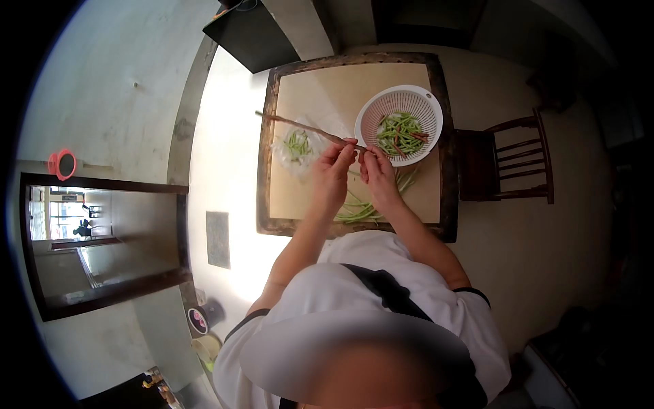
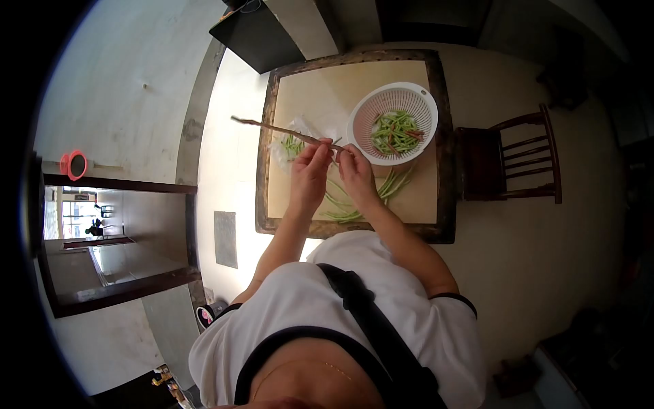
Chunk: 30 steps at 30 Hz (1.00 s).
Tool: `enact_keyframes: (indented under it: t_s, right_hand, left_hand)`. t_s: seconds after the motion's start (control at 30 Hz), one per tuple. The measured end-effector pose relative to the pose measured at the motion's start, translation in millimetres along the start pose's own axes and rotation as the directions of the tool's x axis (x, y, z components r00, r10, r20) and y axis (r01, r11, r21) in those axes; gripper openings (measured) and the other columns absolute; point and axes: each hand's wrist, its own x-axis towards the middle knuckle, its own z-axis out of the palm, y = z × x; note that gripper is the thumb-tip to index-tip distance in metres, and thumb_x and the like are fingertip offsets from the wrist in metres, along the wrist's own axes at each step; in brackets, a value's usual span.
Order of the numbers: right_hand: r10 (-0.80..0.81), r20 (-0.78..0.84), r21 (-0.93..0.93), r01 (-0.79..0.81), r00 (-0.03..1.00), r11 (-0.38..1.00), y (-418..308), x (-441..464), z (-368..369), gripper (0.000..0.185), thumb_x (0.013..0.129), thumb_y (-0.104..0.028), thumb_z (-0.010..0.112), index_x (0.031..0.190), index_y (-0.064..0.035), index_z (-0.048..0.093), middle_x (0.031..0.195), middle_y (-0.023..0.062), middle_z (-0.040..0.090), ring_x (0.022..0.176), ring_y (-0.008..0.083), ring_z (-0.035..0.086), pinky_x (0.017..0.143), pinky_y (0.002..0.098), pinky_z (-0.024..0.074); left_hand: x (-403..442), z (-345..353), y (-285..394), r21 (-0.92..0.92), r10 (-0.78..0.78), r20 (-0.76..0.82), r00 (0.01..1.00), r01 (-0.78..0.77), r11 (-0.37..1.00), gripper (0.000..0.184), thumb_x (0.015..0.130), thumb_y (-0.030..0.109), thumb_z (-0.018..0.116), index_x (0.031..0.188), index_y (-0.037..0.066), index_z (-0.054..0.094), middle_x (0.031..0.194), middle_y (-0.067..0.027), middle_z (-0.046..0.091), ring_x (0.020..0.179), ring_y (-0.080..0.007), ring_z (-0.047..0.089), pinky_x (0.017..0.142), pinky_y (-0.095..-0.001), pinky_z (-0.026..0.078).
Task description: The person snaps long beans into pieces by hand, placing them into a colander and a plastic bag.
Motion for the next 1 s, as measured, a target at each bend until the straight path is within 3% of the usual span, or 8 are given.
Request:
enact_keyframes:
  t_s: [0.07, 0.37, 0.43, 0.57, 0.7, 0.83, 0.9, 1.0]
  right_hand:
    - [0.086, -0.023, 0.162, -0.081, 0.996, 0.983, -4.2, -0.1, 2.9, 0.014, 0.087, -0.015, 0.039, 0.077, -0.0068, 0.046, 0.06, -0.0043, 0.039, 0.049, 0.0023, 0.032, 0.044, 0.0168, 0.0267]
    - [-0.363, 0.21, -0.594, 0.413, 0.908, 0.69, -6.0, 3.2, -5.9, 0.018, 0.088, -0.016, 0.038, 0.077, -0.003, 0.045, 0.057, -0.0029, 0.039, 0.048, 0.0061, 0.034, 0.044, 0.02, 0.0287]
    - [-0.173, 0.006, -0.162, 0.171, 0.985, 0.972, -8.6, 6.4, 0.1, 0.02, 0.088, -0.016, 0.036, 0.076, -0.0029, 0.044, 0.06, -0.0009, 0.044, 0.05, 0.0092, 0.037, 0.047, 0.0224, 0.0322]
    - [-0.264, 0.065, -0.147, 0.271, 0.962, 0.951, -0.2, 23.1, -2.6, 0.021, 0.089, -0.018, 0.036, 0.076, -0.0045, 0.045, 0.063, 0.0002, 0.045, 0.052, 0.0089, 0.039, 0.05, 0.0216, 0.0333]
    - [-0.176, -0.303, 0.3, 0.269, 0.937, 0.915, -16.8, 37.1, -35.2, 0.019, 0.088, -0.023, 0.04, 0.079, -0.0073, 0.047, 0.061, -0.0017, 0.042, 0.053, 0.0064, 0.04, 0.051, 0.0194, 0.0339]
    - [-0.013, -0.006, -0.23, 0.011, 1.0, 0.973, -42.5, 20.5, -19.4, 0.01, 0.081, -0.015, 0.053, 0.08, -0.0059, 0.05, 0.062, -0.0013, 0.042, 0.052, 0.0046, 0.04, 0.048, 0.0194, 0.0333]
    - [-0.196, 0.298, -0.655, 0.35, 0.934, 0.67, -51.5, 10.6, -3.2, 0.008, 0.075, -0.01, 0.058, 0.077, -0.0052, 0.052, 0.064, 0.0017, 0.044, 0.051, 0.009, 0.043, 0.047, 0.0226, 0.0347]
    - [-0.283, 0.376, -0.689, 0.47, 0.882, 0.552, -45.5, 6.9, 11.4, 0.008, 0.072, -0.008, 0.059, 0.075, -0.0047, 0.053, 0.067, 0.0055, 0.047, 0.053, 0.0166, 0.048, 0.049, 0.0266, 0.0376]
  left_hand:
    - [2.8, -4.4, -2.3, -0.139, -0.022, -0.015, 1.0, 0.019, 0.99, 0.018, 0.083, 0.014, 0.049, 0.094, 0.001, 0.053, 0.077, -0.0002, 0.053, 0.071, -0.0076, 0.046, 0.064, -0.019, 0.037]
    - [1.0, -14.4, 3.1, -0.325, -0.079, -0.034, 0.996, 0.063, 0.944, 0.012, 0.084, 0.014, 0.047, 0.092, 0.004, 0.051, 0.081, -0.0007, 0.053, 0.075, -0.008, 0.05, 0.065, -0.0186, 0.04]
    - [0.7, -12.6, 1.6, -0.423, -0.085, -0.008, 0.996, 0.074, 0.903, 0.013, 0.084, 0.014, 0.047, 0.092, 0.005, 0.051, 0.084, -0.0009, 0.053, 0.079, -0.0082, 0.05, 0.068, -0.0177, 0.042]
    - [5.8, -26.9, -1.2, -0.486, -0.156, -0.035, 0.987, 0.12, 0.866, 0.015, 0.085, 0.016, 0.047, 0.094, 0.005, 0.05, 0.084, -0.001, 0.053, 0.079, -0.0095, 0.051, 0.072, -0.0189, 0.042]
    - [5.6, -37.1, 11.8, -0.422, -0.141, -0.049, 0.989, 0.107, 0.9, 0.018, 0.085, 0.018, 0.046, 0.098, 0.005, 0.049, 0.086, -0.0002, 0.054, 0.08, -0.0088, 0.052, 0.071, -0.0189, 0.042]
    - [5.7, -41.9, 15.9, -0.374, -0.186, 0.021, 0.982, 0.18, 0.91, 0.028, 0.086, 0.016, 0.044, 0.11, 0.002, 0.045, 0.089, -0.0019, 0.055, 0.078, -0.0084, 0.053, 0.068, -0.018, 0.042]
    - [6.4, -45.2, 14.4, -0.35, -0.179, 0.057, 0.982, 0.188, 0.918, 0.03, 0.086, 0.015, 0.043, 0.113, 0.002, 0.043, 0.089, -0.0026, 0.055, 0.077, -0.0082, 0.053, 0.068, -0.0186, 0.042]
    - [4.9, -51.1, 14.1, -0.296, -0.173, 0.089, 0.981, 0.191, 0.936, 0.035, 0.085, 0.011, 0.044, 0.118, 0.002, 0.038, 0.089, -0.003, 0.054, 0.078, -0.0085, 0.052, 0.069, -0.0194, 0.042]
